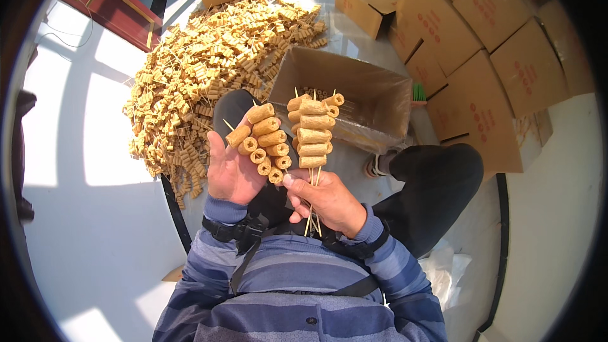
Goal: The person sits on the floor and repeatedly picks up small cylindrical food pieces and wooden skewers, threading the pieces onto the skewers. They then place the completed skewers into a cardboard box.
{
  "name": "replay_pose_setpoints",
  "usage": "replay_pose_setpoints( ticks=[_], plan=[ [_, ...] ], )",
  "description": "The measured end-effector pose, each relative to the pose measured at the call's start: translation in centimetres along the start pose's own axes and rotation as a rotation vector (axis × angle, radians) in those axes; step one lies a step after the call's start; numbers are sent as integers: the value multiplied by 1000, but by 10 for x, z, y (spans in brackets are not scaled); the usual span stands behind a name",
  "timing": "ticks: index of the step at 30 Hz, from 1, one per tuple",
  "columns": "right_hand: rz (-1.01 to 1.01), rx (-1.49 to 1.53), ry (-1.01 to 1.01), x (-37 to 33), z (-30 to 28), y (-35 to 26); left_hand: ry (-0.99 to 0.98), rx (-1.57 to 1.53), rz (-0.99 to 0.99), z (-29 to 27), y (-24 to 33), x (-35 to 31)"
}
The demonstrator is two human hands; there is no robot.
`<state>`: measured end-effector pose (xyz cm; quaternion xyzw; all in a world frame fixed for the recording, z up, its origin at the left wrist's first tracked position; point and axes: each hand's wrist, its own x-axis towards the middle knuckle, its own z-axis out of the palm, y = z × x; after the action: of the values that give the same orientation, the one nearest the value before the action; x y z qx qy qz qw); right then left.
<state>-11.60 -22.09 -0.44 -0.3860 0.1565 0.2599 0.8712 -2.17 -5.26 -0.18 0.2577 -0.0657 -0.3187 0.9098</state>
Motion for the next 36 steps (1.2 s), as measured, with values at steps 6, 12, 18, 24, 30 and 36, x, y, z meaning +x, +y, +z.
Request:
replay_pose_setpoints(
  ticks=[6,12,18,24,30,36],
  plan=[
    [-7,3,-5,3,-2,10,90,-13,-7,-12,-10,1],
    [17,-50,83,2,0,15,241,77,-67,-15,-11,0],
    [14,-217,110,-5,-4,4,276,114,44,-13,-5,-4],
    [-21,-165,11,-14,-2,3,291,75,20,-11,-5,-13],
    [-113,-286,165,-6,2,11,268,11,45,-9,-9,-15],
    [-190,-576,170,-5,9,19,146,-26,33,-5,-15,-16]
  ],
)
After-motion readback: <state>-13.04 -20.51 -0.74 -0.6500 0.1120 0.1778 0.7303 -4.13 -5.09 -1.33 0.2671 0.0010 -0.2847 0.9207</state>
